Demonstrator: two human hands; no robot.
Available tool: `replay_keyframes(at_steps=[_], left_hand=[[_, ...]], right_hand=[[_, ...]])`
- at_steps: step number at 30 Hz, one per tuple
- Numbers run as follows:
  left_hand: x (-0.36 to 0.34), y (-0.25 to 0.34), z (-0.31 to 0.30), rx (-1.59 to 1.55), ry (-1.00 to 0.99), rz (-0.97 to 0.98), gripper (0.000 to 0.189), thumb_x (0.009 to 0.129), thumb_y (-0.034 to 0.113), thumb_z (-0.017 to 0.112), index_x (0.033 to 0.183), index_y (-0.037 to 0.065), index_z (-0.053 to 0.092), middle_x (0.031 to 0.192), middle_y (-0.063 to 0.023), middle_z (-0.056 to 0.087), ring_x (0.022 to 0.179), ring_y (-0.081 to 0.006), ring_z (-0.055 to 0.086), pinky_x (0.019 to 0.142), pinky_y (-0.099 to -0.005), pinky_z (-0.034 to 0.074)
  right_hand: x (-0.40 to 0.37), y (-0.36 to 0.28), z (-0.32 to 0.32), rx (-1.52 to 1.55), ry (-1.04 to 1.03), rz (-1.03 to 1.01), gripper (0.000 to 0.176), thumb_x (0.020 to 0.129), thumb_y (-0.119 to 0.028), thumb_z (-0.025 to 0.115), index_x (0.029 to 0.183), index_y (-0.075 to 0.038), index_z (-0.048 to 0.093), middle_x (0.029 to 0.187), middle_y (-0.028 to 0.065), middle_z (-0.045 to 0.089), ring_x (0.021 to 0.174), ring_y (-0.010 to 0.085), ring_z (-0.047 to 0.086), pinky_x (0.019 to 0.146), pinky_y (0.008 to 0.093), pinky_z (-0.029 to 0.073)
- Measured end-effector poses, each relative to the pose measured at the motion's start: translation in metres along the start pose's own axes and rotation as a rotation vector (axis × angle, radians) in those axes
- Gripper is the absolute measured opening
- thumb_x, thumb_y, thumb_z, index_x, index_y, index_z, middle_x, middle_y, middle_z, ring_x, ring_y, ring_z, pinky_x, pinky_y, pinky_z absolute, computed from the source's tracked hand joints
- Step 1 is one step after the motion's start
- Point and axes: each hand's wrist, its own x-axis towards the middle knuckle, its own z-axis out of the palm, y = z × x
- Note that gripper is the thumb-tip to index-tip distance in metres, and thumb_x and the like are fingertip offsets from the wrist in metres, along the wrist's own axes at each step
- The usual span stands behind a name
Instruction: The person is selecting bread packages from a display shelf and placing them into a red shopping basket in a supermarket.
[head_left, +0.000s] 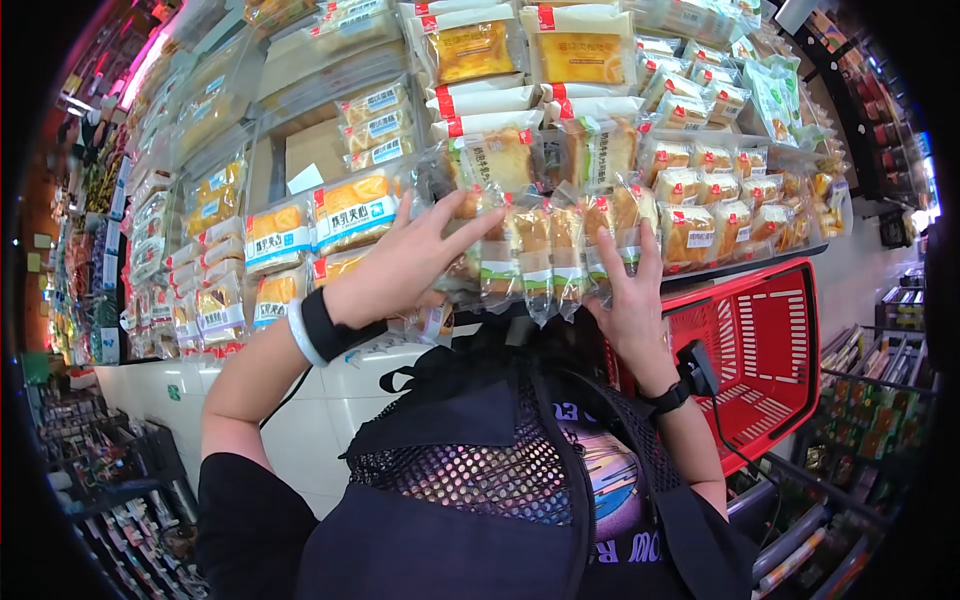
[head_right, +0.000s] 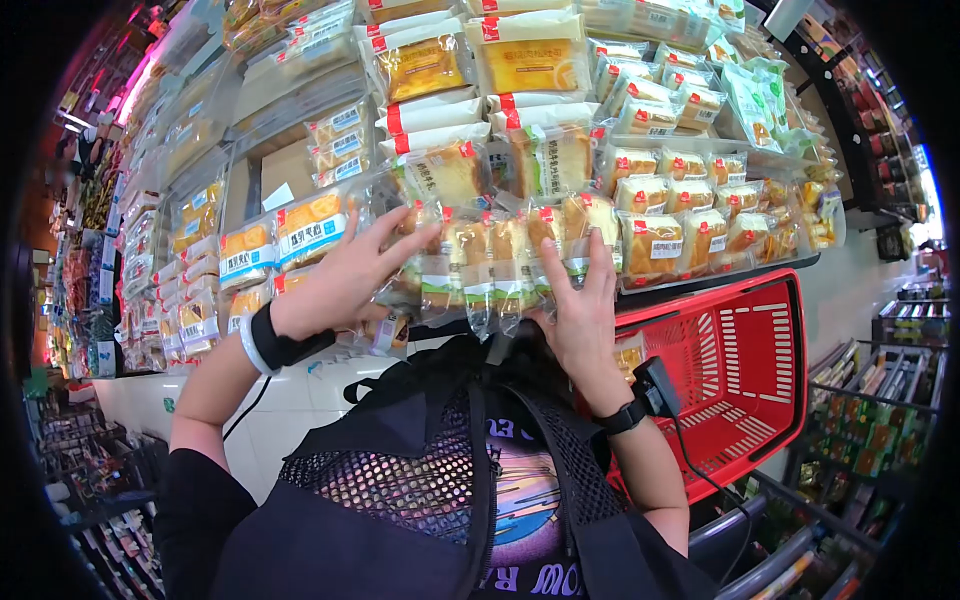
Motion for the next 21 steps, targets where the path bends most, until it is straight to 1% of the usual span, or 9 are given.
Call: replay_keyframes(at_steps=[3,9,12,14,15,16,18,19,21], left_hand=[[-0.016,0.004,0.009,0.066,-0.024,-0.064,0.118,0.051,0.015,0.086,0.148,0.022,0.019,0.143,-0.0207,0.028,0.134,-0.0368,0.031,0.107,-0.0625,0.022],[-0.022,0.001,-0.013,-0.108,-0.066,-0.056,0.123,0.047,0.029,0.090,0.148,0.020,0.020,0.148,-0.0258,0.015,0.137,-0.0448,0.019,0.109,-0.0606,0.018],[-0.011,-0.013,-0.018,-0.225,0.138,0.021,0.126,0.046,0.037,0.090,0.148,0.018,0.019,0.149,-0.0282,0.009,0.137,-0.0487,0.015,0.110,-0.0607,0.015],[-0.005,-0.015,-0.020,-0.152,-0.065,-0.046,0.128,0.045,0.042,0.088,0.148,0.018,0.016,0.149,-0.0293,0.006,0.137,-0.0496,0.013,0.111,-0.0597,0.014],[-0.007,-0.012,-0.016,-0.055,-0.073,-0.010,0.131,0.043,0.038,0.090,0.148,0.014,0.014,0.148,-0.0303,0.008,0.137,-0.0474,0.016,0.112,-0.0534,0.020],[-0.009,-0.011,-0.013,-0.055,-0.073,-0.011,0.131,0.043,0.038,0.090,0.148,0.014,0.014,0.148,-0.0303,0.008,0.137,-0.0474,0.016,0.112,-0.0534,0.020],[-0.012,-0.009,-0.008,-0.292,-0.038,-0.028,0.132,0.042,0.031,0.091,0.147,0.009,0.015,0.147,-0.0299,0.012,0.136,-0.0452,0.021,0.112,-0.0459,0.026],[-0.015,-0.006,-0.006,-0.301,0.032,0.064,0.129,0.041,0.025,0.092,0.144,0.000,0.018,0.144,-0.0282,0.021,0.133,-0.0438,0.029,0.110,-0.0423,0.030],[-0.019,0.003,-0.006,-0.247,0.022,0.037,0.127,0.042,0.025,0.091,0.142,-0.002,0.019,0.141,-0.0273,0.025,0.130,-0.0437,0.031,0.109,-0.0420,0.031]], right_hand=[[0.001,-0.003,0.005,-0.050,0.014,-0.051,0.084,0.060,-0.002,0.079,0.135,-0.023,0.048,0.144,0.0293,0.022,0.126,0.0503,0.031,0.101,0.0518,0.036],[0.004,0.005,0.006,-0.111,0.013,-0.101,0.079,0.064,0.000,0.074,0.135,-0.023,0.048,0.144,0.0288,0.021,0.126,0.0506,0.032,0.101,0.0511,0.036],[0.006,0.002,0.004,-0.088,-0.009,-0.075,0.077,0.065,-0.001,0.073,0.135,-0.023,0.049,0.144,0.0284,0.022,0.126,0.0502,0.031,0.102,0.0507,0.035],[0.006,0.002,0.005,-0.084,-0.007,-0.078,0.074,0.066,-0.001,0.073,0.134,-0.022,0.050,0.144,0.0282,0.023,0.126,0.0499,0.031,0.102,0.0508,0.035],[0.006,0.003,0.004,-0.084,-0.002,-0.075,0.073,0.066,-0.001,0.072,0.133,-0.022,0.051,0.144,0.0280,0.023,0.126,0.0497,0.031,0.102,0.0507,0.035],[0.006,0.004,0.004,-0.083,0.003,-0.069,0.072,0.066,0.000,0.072,0.132,-0.021,0.052,0.144,0.0278,0.023,0.126,0.0496,0.031,0.102,0.0507,0.035],[0.005,0.006,0.003,-0.082,0.000,-0.072,0.072,0.066,0.001,0.071,0.132,-0.021,0.052,0.144,0.0278,0.024,0.126,0.0495,0.031,0.102,0.0506,0.035],[0.006,0.006,0.003,-0.082,0.000,-0.076,0.072,0.067,0.001,0.070,0.132,-0.021,0.052,0.143,0.0277,0.024,0.126,0.0495,0.031,0.102,0.0506,0.035],[0.007,0.005,0.002,-0.062,0.007,-0.070,0.072,0.067,0.003,0.069,0.132,-0.021,0.052,0.143,0.0278,0.024,0.125,0.0496,0.032,0.102,0.0506,0.035]])
